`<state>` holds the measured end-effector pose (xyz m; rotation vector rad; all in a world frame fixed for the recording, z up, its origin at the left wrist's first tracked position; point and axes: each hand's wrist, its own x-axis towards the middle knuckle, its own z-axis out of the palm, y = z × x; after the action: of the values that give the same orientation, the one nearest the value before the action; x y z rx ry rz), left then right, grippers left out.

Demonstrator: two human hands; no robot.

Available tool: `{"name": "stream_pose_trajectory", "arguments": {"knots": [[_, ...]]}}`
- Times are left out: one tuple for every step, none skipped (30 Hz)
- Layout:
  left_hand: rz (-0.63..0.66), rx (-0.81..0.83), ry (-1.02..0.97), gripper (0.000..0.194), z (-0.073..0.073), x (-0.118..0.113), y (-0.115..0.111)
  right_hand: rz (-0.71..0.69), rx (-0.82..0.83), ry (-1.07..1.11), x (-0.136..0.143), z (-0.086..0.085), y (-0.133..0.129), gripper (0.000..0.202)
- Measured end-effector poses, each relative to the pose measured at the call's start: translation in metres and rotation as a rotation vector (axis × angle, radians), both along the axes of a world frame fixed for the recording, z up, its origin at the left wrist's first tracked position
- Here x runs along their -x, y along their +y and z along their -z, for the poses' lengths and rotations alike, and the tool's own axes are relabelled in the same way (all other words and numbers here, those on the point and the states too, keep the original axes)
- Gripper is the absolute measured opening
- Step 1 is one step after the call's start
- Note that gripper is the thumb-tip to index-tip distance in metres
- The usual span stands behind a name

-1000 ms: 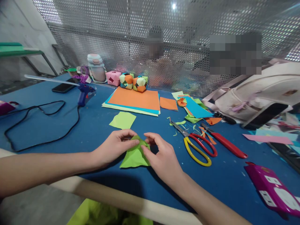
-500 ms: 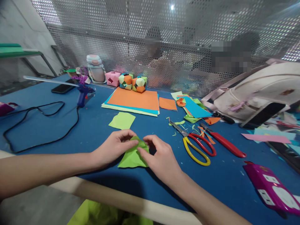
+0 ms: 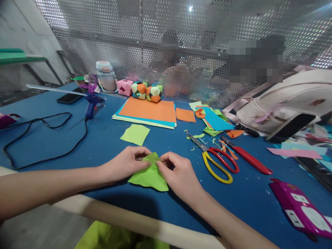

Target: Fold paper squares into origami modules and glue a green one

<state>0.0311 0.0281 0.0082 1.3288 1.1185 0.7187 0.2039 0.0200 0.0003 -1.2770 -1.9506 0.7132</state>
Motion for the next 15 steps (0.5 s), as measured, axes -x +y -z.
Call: {"name": "stream_pose_trajectory", "arguments": {"knots": [[0.003,-0.007,0.013,0.011,-0.0005,0.0008,0.0003,-0.006,0.008,0.007,-0.0002,0.0004,0.0001,0.013],[0.009,-0.020,0.027,0.012,-0.0009,0.0015,0.0006,-0.015,0.016,0.011,-0.0003,0.0005,0.0001,0.011],[0.019,-0.031,0.039,0.013,-0.0012,0.0021,0.0009,-0.027,0.024,0.011,-0.0002,0.0006,0.0002,0.010],[0.030,-0.036,0.049,0.014,-0.0013,0.0026,0.0011,-0.039,0.029,0.007,-0.0001,0.0004,0.0002,0.010],[0.039,-0.035,0.058,0.015,-0.0014,0.0030,0.0013,-0.048,0.030,0.000,0.0001,0.0002,0.0002,0.010],[0.046,-0.031,0.066,0.016,-0.0015,0.0033,0.0014,-0.054,0.025,-0.008,0.0003,-0.0001,0.0002,0.011],[0.048,-0.025,0.073,0.018,-0.0016,0.0035,0.0015,-0.058,0.017,-0.014,0.0004,-0.0003,0.0002,0.012],[0.047,-0.023,0.079,0.019,-0.0018,0.0036,0.0015,-0.062,0.004,-0.016,0.0005,-0.0004,0.0001,0.013],[0.045,-0.025,0.085,0.020,-0.0021,0.0037,0.0016,-0.065,-0.012,-0.014,0.0006,-0.0004,0.0001,0.011],[0.042,-0.033,0.089,0.020,-0.0024,0.0037,0.0016,-0.072,-0.031,-0.011,0.0005,-0.0003,0.0000,0.010],[0.038,-0.041,0.095,0.020,-0.0029,0.0038,0.0017,-0.084,-0.053,-0.008,0.0004,-0.0001,-0.0001,0.010],[0.033,-0.049,0.105,0.020,-0.0035,0.0037,0.0018,-0.098,-0.077,-0.008,0.0001,0.0002,-0.0002,0.010],[0.026,-0.057,0.120,0.020,-0.0040,0.0037,0.0019,-0.115,-0.103,-0.008,-0.0002,0.0007,-0.0001,0.011],[0.021,-0.066,0.139,0.019,-0.0045,0.0037,0.0020,-0.133,-0.130,-0.008,-0.0005,0.0012,0.0000,0.012],[0.017,-0.073,0.159,0.019,-0.0049,0.0037,0.0021,-0.152,-0.153,-0.009,-0.0010,0.0019,0.0003,0.014]]}}
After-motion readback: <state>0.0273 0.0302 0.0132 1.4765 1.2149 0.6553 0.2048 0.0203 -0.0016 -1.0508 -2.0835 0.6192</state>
